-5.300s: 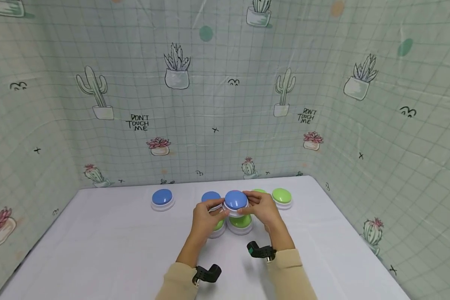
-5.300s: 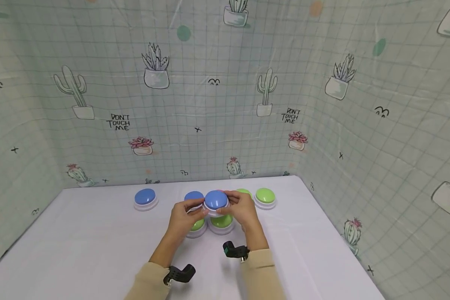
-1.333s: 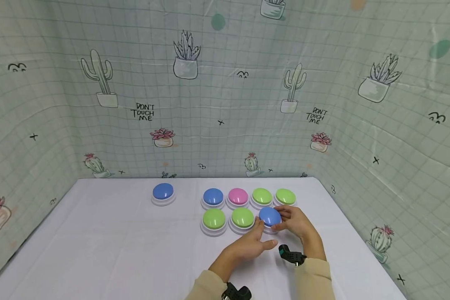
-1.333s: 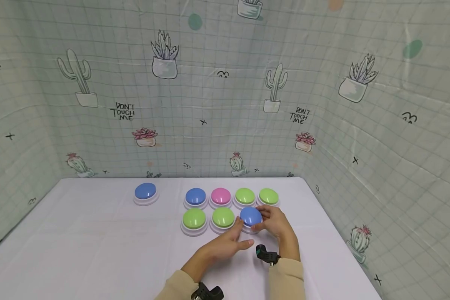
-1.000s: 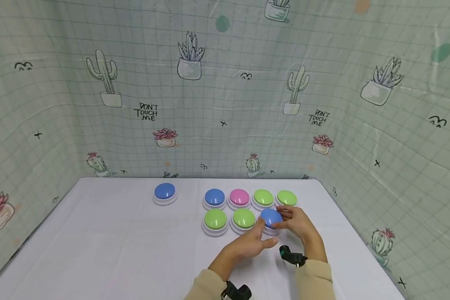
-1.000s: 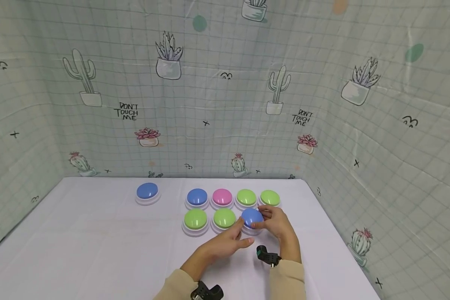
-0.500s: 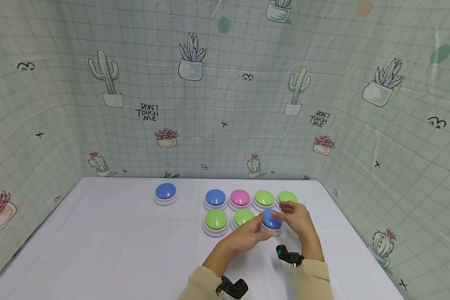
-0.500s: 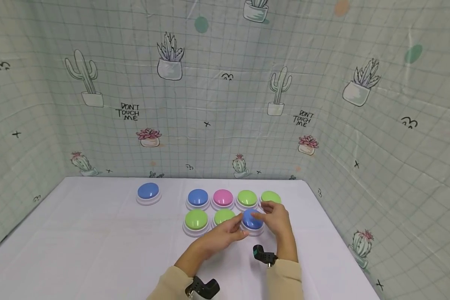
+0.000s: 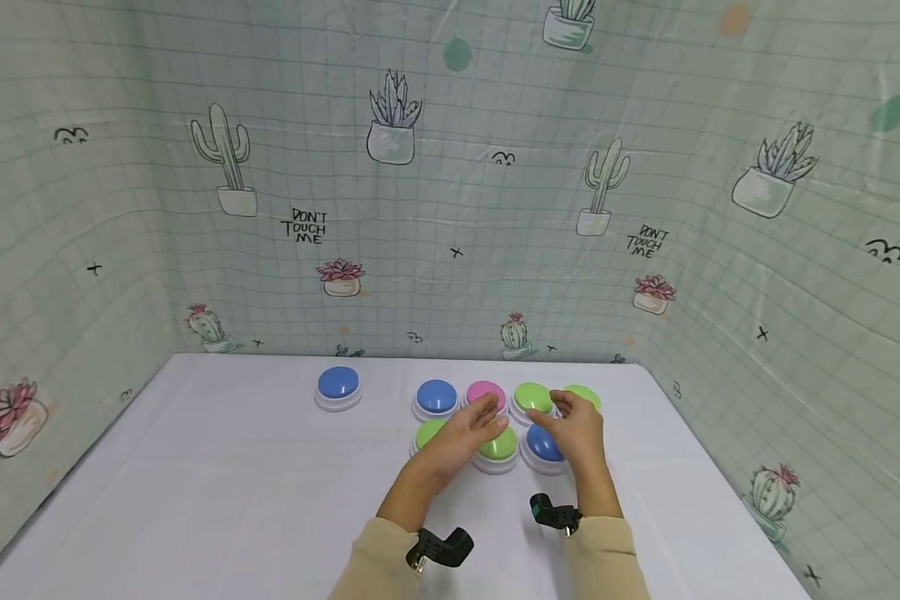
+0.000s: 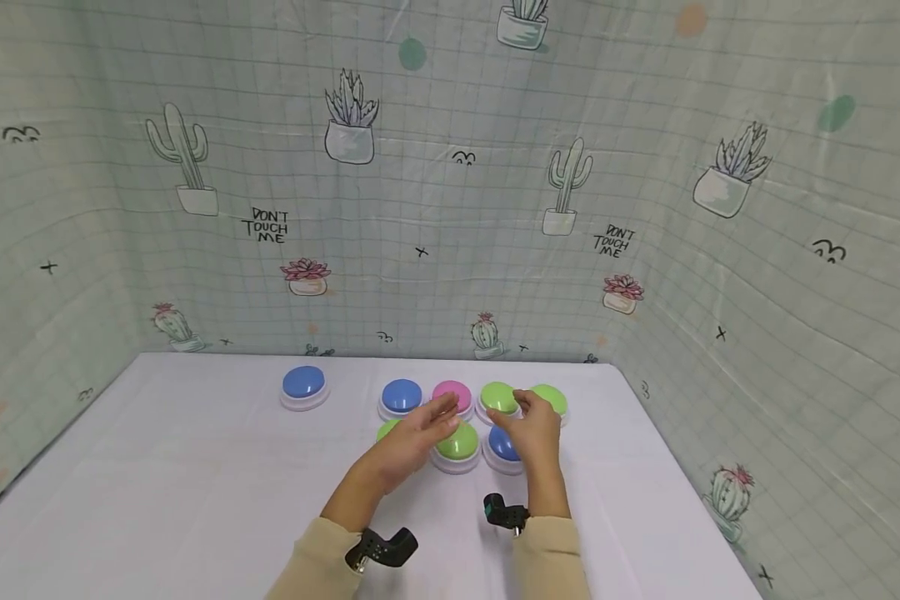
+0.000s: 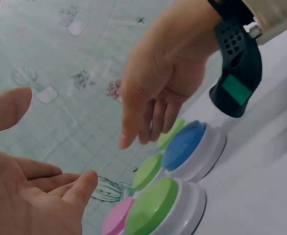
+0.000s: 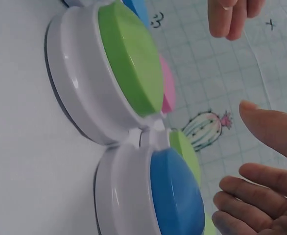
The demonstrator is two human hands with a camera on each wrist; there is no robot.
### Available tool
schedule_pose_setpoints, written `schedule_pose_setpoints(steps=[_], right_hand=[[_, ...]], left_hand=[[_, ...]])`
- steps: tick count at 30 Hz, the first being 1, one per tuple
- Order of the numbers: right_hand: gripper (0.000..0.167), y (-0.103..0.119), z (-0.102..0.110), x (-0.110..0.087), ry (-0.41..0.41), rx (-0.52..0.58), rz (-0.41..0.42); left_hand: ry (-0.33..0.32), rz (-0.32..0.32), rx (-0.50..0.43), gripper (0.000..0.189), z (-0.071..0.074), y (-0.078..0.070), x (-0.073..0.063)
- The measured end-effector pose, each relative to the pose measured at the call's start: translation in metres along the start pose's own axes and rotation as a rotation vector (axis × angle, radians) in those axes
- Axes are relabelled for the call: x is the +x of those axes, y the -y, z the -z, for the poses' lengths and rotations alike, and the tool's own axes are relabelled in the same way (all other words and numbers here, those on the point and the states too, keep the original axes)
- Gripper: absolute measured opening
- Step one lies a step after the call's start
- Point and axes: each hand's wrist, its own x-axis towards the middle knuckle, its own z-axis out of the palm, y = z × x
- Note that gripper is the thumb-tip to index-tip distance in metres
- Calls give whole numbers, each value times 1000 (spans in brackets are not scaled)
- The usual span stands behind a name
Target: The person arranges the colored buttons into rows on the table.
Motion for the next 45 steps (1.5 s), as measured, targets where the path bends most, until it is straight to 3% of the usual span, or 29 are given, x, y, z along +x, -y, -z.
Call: schedule_pose_setpoints(steps=[4,12,16,22,27,30,35,40,45], right_hand=[[60,7,-7,0,-24,9,12],[57,22,-41,-13,-34,13,94],[57,33,-62,-19,-8,47,127],[57,49,-90,-26,44,84,211],[56,58,-108,-34,72,96,296],[57,63,-116,-37,112,108,299],[61,73,-132,-44,178,103,295],[62,81,-150,-54,225,68,357],[63,87,-159,-63,241,-3,464]], left_hand=[[-119,-4,-10,71,20,-2,3],[-501,28,19,66,60,6,-5],[-604,50,70,68,75,12,-10],[-719,82,232,74,100,25,-17],[-756,74,351,79,135,38,-26],[-783,63,391,82,158,45,-32],[-760,121,420,88,189,49,-38],[-701,178,471,92,208,48,-41],[-645,195,500,93,213,43,-37]])
